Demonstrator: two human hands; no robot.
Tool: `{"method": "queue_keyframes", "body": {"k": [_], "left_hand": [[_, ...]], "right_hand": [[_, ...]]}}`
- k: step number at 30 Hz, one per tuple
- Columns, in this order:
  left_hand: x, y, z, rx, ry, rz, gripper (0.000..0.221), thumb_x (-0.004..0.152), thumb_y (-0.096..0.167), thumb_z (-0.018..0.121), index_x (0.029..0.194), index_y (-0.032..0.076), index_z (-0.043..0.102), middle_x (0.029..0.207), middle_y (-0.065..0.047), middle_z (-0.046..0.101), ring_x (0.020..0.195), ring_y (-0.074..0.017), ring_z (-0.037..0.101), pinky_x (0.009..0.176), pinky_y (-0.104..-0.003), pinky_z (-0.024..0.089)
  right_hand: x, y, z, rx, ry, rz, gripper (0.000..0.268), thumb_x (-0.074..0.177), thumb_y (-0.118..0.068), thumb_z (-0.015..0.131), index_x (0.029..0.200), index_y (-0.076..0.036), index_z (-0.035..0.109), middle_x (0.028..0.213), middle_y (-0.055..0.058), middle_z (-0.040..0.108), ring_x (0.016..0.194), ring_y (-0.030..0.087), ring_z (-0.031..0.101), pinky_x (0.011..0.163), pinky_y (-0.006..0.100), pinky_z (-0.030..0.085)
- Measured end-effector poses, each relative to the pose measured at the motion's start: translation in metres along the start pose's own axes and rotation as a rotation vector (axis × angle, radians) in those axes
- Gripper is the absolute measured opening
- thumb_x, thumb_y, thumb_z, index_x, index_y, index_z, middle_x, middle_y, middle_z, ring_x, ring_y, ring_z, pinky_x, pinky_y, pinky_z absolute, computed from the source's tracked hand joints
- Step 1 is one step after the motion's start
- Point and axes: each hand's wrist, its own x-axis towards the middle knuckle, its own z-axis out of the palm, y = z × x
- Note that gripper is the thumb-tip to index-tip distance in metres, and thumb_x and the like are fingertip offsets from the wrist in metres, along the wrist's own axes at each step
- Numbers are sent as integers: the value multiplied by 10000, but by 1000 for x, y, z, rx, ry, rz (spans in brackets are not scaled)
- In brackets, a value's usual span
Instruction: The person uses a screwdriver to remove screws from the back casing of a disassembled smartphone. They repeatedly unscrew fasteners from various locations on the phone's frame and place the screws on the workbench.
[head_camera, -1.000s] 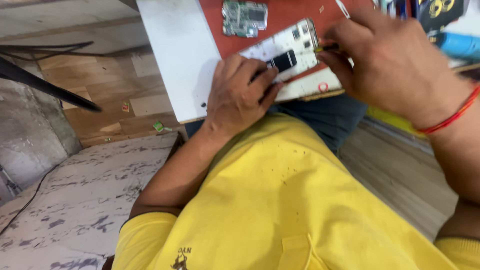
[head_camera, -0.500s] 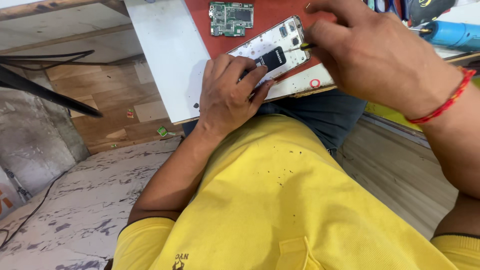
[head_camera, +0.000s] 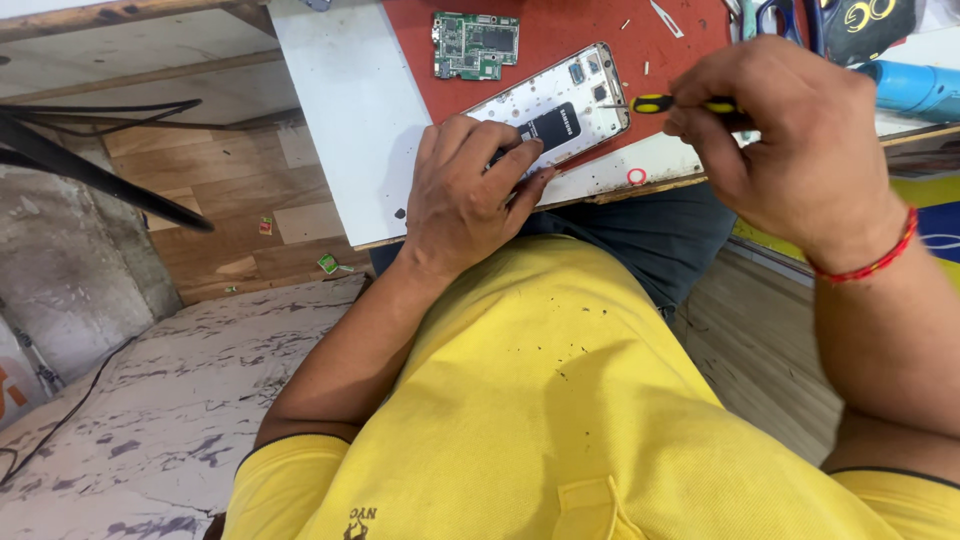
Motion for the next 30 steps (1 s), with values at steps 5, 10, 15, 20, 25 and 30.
{"method": "queue_keyframes", "body": {"k": [5,10,15,20,25,30], "left_hand": [[13,8,-6,76,-29,0,471,875,240,875,1254,51,669,1253,-98,610,1113,-271,550,920,-421,445],[47,21,-15,174,-236,-85,719,771,293,888,1361,-3,603,1295,-147,583,1105,-317,528,901,-453,438],[69,25,-19,126,-377,-84,600,721,259,878,1226,23,655,1094,-123,637,1036,-324,587,860,-445,466],[62,19,-34,-230,-311,-476,270,1000,206,763,1138,5,648,911,-116,723,794,-297,683,714,-414,531],[19,22,-21,-1075,153,-659,338,1024,100,710,1323,26,571,1162,-87,722,1049,-208,719,924,-387,625],[-12,37,14,-1368,327,-1025,322,984,68,662,1290,38,566,1148,-88,705,1014,-200,720,835,-384,639]], "right_hand": [[-56,18,34,356,266,167,215,1120,98,683,1218,39,501,1149,186,678,999,223,748,854,288,635],[-104,45,67,677,550,388,311,1171,31,664,1316,-4,392,1115,202,664,902,206,723,840,305,650],[-125,66,76,759,741,391,364,1191,-16,678,1385,-51,373,1055,182,667,791,202,692,749,287,615],[-118,87,81,797,911,306,297,1188,-160,631,1356,-71,403,918,154,669,638,166,621,576,221,504],[-118,97,94,920,903,347,230,1270,-190,590,1332,-49,419,905,157,622,658,186,598,592,260,515],[-112,103,103,994,876,306,210,1286,-164,595,1357,-52,432,960,146,610,725,186,589,659,304,567]]}}
